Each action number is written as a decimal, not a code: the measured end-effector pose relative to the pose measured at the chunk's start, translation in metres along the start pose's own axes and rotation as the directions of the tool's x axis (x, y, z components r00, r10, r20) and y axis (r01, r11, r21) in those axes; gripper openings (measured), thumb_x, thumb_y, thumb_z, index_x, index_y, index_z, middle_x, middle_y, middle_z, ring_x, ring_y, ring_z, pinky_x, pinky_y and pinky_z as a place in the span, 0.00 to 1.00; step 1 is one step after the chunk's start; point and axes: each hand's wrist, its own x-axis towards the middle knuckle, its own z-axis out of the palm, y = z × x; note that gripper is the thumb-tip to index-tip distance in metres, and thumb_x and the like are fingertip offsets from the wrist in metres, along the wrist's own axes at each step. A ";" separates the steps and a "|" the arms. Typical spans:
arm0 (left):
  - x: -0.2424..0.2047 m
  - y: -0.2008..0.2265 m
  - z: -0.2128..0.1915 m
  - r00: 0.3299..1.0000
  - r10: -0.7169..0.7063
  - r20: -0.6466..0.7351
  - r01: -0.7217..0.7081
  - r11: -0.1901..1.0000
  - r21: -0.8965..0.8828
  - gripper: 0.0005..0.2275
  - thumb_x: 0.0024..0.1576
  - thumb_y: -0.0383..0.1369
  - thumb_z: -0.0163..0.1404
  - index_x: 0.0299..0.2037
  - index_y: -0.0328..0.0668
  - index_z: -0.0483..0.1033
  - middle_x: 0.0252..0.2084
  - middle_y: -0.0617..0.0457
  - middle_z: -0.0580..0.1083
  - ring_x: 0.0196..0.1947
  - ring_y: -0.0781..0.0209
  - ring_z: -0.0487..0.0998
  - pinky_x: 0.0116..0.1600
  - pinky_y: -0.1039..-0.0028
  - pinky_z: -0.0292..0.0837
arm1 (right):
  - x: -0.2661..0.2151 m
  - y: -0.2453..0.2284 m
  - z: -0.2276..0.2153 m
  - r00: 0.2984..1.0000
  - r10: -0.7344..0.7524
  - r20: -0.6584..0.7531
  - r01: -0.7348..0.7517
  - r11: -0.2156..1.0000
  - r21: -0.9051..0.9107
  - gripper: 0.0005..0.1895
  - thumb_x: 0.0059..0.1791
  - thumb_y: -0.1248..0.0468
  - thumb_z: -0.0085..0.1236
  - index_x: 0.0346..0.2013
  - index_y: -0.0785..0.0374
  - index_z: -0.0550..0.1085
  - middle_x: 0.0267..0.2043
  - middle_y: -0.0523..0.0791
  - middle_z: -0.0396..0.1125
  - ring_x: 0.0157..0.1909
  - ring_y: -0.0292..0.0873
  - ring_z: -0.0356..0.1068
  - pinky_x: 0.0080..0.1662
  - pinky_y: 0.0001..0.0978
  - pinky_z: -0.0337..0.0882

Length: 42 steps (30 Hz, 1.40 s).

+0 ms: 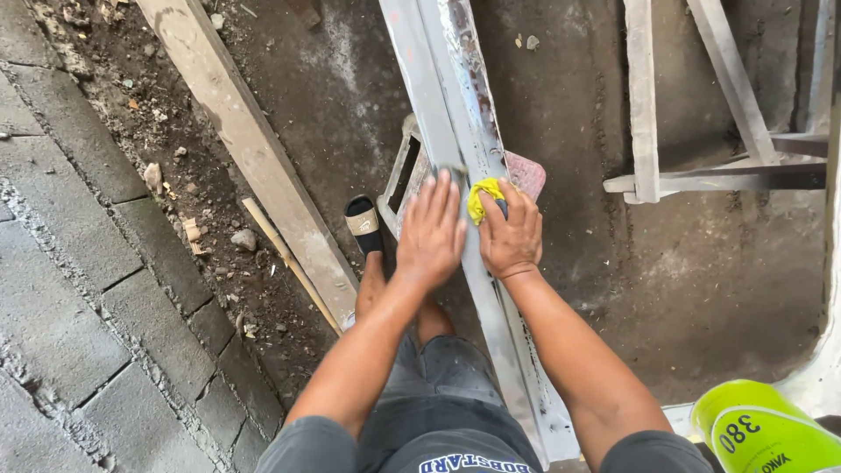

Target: The person sands a long, silver metal frame using a sanding block held in the left hand while wiping the surface with a yellow cloth in the right hand. The person moves along the length of the frame, working on both straight sections and a curved corner.

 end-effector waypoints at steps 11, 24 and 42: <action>0.104 -0.039 -0.009 0.989 -0.138 0.047 0.135 0.989 0.063 0.31 0.66 0.41 0.43 0.76 0.31 0.49 0.80 0.40 0.45 0.80 0.42 0.45 0.79 0.50 0.44 | -0.002 0.001 -0.001 1.000 0.008 0.013 -0.008 1.000 0.016 0.25 0.47 0.63 0.60 0.60 0.50 0.75 0.71 0.46 0.58 0.68 0.53 0.58 0.64 0.48 0.61; 0.094 -0.027 -0.003 0.985 -0.168 0.038 0.169 0.986 -0.008 0.33 0.66 0.46 0.44 0.76 0.31 0.51 0.80 0.39 0.45 0.80 0.42 0.45 0.79 0.51 0.45 | 0.000 0.000 -0.003 1.000 0.019 0.018 -0.019 1.000 0.011 0.25 0.47 0.63 0.59 0.60 0.49 0.75 0.71 0.45 0.58 0.68 0.53 0.58 0.64 0.48 0.61; 0.112 -0.041 -0.011 0.978 -0.181 0.104 0.188 0.980 -0.063 0.35 0.63 0.48 0.44 0.74 0.29 0.51 0.79 0.38 0.45 0.78 0.40 0.46 0.76 0.51 0.45 | 0.003 -0.001 -0.004 0.999 -0.008 0.040 0.008 1.000 -0.008 0.24 0.49 0.54 0.59 0.60 0.51 0.75 0.70 0.47 0.58 0.68 0.54 0.56 0.65 0.52 0.55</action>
